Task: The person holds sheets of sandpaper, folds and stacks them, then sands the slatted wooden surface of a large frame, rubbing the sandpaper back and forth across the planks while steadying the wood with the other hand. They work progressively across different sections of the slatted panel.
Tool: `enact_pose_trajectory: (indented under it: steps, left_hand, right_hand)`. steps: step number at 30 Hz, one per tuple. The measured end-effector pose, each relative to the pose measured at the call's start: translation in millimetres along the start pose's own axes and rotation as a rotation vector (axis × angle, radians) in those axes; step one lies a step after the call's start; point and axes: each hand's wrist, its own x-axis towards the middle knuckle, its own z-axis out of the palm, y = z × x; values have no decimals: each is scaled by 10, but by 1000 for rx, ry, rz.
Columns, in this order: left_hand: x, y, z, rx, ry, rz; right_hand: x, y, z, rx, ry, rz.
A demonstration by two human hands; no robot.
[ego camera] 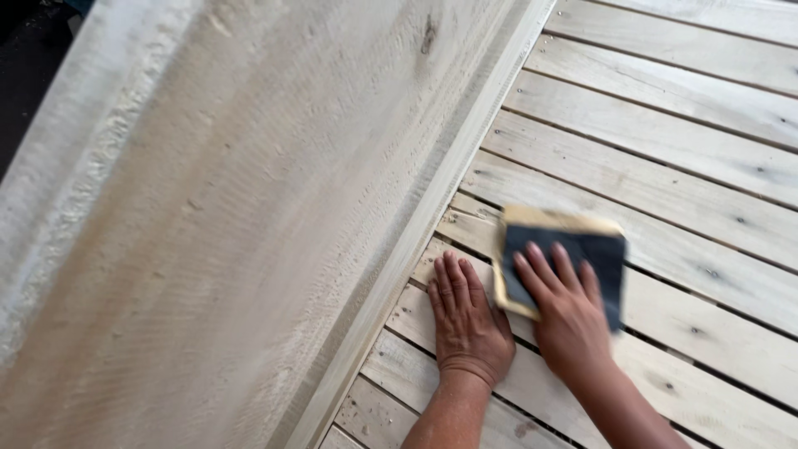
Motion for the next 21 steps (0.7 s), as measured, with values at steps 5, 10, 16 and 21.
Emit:
enact_pose_trajectory:
  steps: [5,10,16,21]
  left_hand:
    - [30,2,-43,75,46,-4]
    - [54,-4,-45,131,-261,-49]
    - [22,-22,11,84,108,23]
    - [20,-36,52,82,67,13]
  right_hand:
    - [176,-85,174,37,73,-4]
    - [890,-378,99,6,29,-44]
    - [-333,393,79,-90,66,175]
    - [197,162,406,-78,113,105]
